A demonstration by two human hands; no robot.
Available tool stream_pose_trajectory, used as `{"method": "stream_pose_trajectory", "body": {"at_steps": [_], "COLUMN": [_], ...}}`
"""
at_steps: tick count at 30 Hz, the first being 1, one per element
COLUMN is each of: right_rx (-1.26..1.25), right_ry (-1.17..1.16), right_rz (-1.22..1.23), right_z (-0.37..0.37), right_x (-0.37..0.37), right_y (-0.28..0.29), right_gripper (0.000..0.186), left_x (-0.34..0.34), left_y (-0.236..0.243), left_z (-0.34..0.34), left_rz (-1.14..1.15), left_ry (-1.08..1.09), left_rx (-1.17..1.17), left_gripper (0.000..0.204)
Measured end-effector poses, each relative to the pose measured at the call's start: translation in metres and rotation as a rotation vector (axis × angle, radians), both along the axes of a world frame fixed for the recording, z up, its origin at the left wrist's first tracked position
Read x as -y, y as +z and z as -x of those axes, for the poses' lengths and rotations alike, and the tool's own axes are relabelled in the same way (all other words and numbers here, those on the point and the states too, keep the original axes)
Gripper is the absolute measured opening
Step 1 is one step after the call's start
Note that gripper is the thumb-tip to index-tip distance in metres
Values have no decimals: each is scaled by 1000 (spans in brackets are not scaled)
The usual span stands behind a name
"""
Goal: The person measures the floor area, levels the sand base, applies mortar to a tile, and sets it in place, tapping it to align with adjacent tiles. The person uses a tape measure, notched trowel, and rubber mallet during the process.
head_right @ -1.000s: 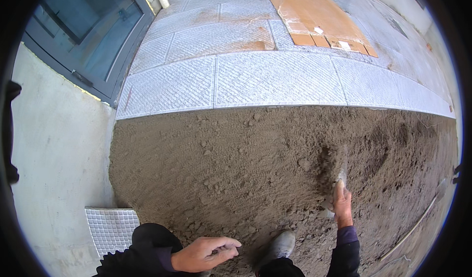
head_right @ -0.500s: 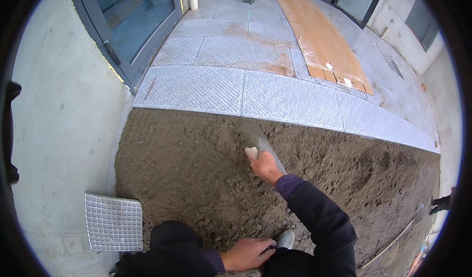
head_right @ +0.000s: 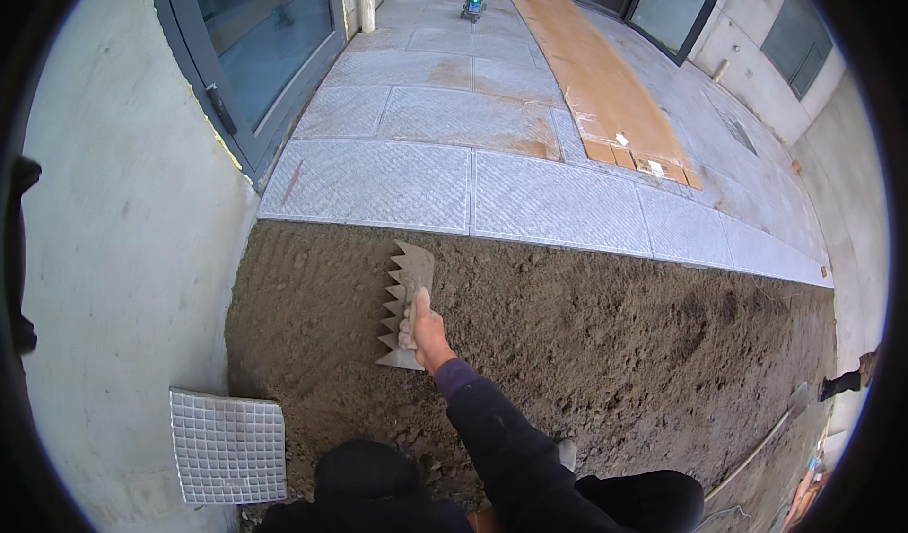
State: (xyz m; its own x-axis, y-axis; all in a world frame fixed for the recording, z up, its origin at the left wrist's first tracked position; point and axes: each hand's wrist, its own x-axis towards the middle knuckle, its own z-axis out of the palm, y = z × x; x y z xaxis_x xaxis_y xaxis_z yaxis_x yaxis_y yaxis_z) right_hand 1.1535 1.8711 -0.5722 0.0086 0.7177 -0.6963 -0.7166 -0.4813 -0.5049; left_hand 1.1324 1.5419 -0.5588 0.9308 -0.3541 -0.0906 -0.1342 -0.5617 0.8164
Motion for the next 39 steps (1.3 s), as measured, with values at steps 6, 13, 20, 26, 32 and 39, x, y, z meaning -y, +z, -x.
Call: {"method": "stream_pose_trajectory", "body": {"at_steps": [6, 13, 20, 26, 32, 39], "right_rx": [655, 1594, 1404, 1414, 1510, 1634], "right_ry": [376, 294, 245, 219, 70, -30], "right_rz": [-185, -181, -118, -67, -5, 148], "right_z": [9, -43, -26, -55, -159, -294], "right_x": [-6, 0, -21, -17, 30, 94], "right_y": [-8, -27, -22, -40, -42, -47], "right_gripper": [56, 66, 71, 71, 64, 67], "left_x": [10, 15, 8, 1, -11, -36], "left_y": [-9, -13, -16, -21, -7, 40], "left_z": [10, 18, 24, 34, 40, 32], "left_rz": [-37, -45, -61, -77, -83, 5], "left_ry": [73, 89, 97, 79, 67, 150], "left_rx": [90, 132, 125, 134, 95, -128], "left_gripper": [16, 18, 20, 21, 23, 26]}}
